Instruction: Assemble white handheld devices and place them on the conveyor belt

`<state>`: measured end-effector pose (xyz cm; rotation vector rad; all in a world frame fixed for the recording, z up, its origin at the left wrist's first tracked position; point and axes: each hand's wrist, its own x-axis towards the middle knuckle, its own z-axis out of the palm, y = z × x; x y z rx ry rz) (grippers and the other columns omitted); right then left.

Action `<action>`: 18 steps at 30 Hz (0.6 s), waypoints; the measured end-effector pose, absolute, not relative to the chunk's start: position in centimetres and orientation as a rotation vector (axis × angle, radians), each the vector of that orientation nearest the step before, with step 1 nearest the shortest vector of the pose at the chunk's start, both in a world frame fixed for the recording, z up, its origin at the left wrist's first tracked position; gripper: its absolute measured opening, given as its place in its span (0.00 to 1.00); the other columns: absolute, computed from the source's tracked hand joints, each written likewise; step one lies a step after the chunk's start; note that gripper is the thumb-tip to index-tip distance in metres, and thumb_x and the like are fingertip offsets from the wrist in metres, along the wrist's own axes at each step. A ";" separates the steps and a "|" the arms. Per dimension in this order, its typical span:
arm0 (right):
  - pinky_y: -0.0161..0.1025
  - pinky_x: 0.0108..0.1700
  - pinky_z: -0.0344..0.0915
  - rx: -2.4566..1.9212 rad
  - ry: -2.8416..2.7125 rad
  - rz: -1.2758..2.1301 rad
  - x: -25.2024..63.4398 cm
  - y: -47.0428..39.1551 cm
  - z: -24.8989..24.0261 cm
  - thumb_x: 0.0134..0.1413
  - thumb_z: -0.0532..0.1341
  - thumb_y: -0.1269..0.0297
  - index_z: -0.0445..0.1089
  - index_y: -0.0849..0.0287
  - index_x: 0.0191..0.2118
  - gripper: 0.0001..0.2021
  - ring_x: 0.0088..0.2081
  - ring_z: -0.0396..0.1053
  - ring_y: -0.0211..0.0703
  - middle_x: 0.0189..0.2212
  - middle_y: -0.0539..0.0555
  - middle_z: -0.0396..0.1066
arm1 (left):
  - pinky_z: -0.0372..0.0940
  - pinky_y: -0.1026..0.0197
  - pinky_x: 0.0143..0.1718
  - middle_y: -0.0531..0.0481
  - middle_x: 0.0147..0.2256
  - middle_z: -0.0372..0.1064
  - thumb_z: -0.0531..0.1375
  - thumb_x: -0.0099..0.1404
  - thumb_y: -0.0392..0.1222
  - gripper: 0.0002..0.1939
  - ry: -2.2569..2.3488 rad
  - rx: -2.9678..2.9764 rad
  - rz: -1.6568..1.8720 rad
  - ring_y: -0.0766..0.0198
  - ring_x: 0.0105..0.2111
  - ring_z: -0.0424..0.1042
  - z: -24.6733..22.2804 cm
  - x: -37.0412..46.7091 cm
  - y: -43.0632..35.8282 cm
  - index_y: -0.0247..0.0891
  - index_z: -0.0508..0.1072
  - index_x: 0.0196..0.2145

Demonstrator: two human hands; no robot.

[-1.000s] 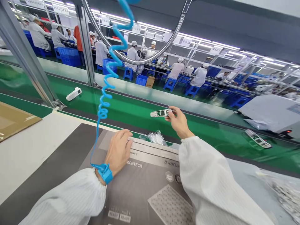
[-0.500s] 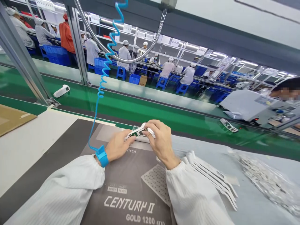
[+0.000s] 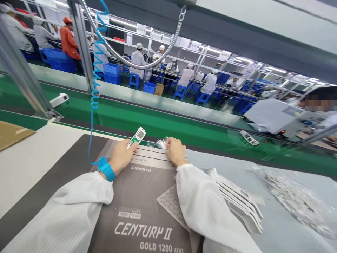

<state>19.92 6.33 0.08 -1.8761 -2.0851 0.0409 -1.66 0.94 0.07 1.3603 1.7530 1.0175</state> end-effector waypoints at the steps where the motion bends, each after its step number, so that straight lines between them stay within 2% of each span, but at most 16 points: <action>1: 0.45 0.45 0.55 -1.872 -2.096 0.013 20.2 6.4 0.0 0.57 0.55 0.69 0.68 0.57 0.32 0.06 0.43 0.68 0.49 0.36 0.55 0.75 | 0.59 0.63 0.28 0.50 0.30 0.76 0.55 0.66 0.44 0.08 1.718 1.348 1.035 0.65 0.24 0.70 0.1 -1.6 0.8 0.39 0.72 0.35; 4: 0.45 0.49 0.56 -1.786 -2.148 -0.026 22.4 5.2 1.2 0.58 0.57 0.65 0.71 0.54 0.40 0.07 0.47 0.68 0.48 0.44 0.55 0.74 | 0.61 0.64 0.26 0.52 0.30 0.75 0.55 0.65 0.46 0.11 1.631 1.306 1.080 0.66 0.21 0.68 0.1 -1.5 0.6 0.40 0.71 0.41; 7: 0.42 0.46 0.60 -1.846 -2.190 0.107 27.5 2.9 3.9 0.60 0.54 0.61 0.73 0.54 0.39 0.10 0.41 0.71 0.46 0.42 0.54 0.76 | 0.62 0.64 0.25 0.53 0.30 0.75 0.56 0.63 0.48 0.13 1.595 1.283 1.122 0.66 0.21 0.68 0.1 -1.6 0.6 0.40 0.71 0.42; 11: 0.40 0.43 0.63 -2.225 -2.231 0.207 36.9 0.2 6.9 0.61 0.53 0.57 0.75 0.54 0.39 0.14 0.40 0.73 0.47 0.41 0.55 0.78 | 0.62 0.64 0.25 0.53 0.31 0.75 0.57 0.62 0.50 0.15 1.585 1.260 1.148 0.66 0.21 0.68 0.2 -1.6 0.6 0.40 0.71 0.42; 14: 0.40 0.40 0.64 -2.469 -2.210 0.203 42.0 -1.1 6.4 0.52 0.59 0.63 0.76 0.54 0.35 0.08 0.36 0.74 0.47 0.37 0.55 0.79 | 0.62 0.64 0.24 0.52 0.31 0.75 0.57 0.62 0.51 0.16 1.565 1.279 1.134 0.66 0.21 0.68 0.2 -1.6 0.5 0.40 0.71 0.43; 18: 0.37 0.35 0.63 -2.532 -2.200 0.242 44.4 -2.0 4.2 0.41 0.64 0.69 0.73 0.55 0.26 0.02 0.32 0.73 0.45 0.28 0.53 0.77 | 0.61 0.64 0.22 0.52 0.31 0.75 0.57 0.62 0.52 0.16 1.558 1.254 1.087 0.66 0.21 0.68 0.1 -1.5 0.5 0.40 0.72 0.43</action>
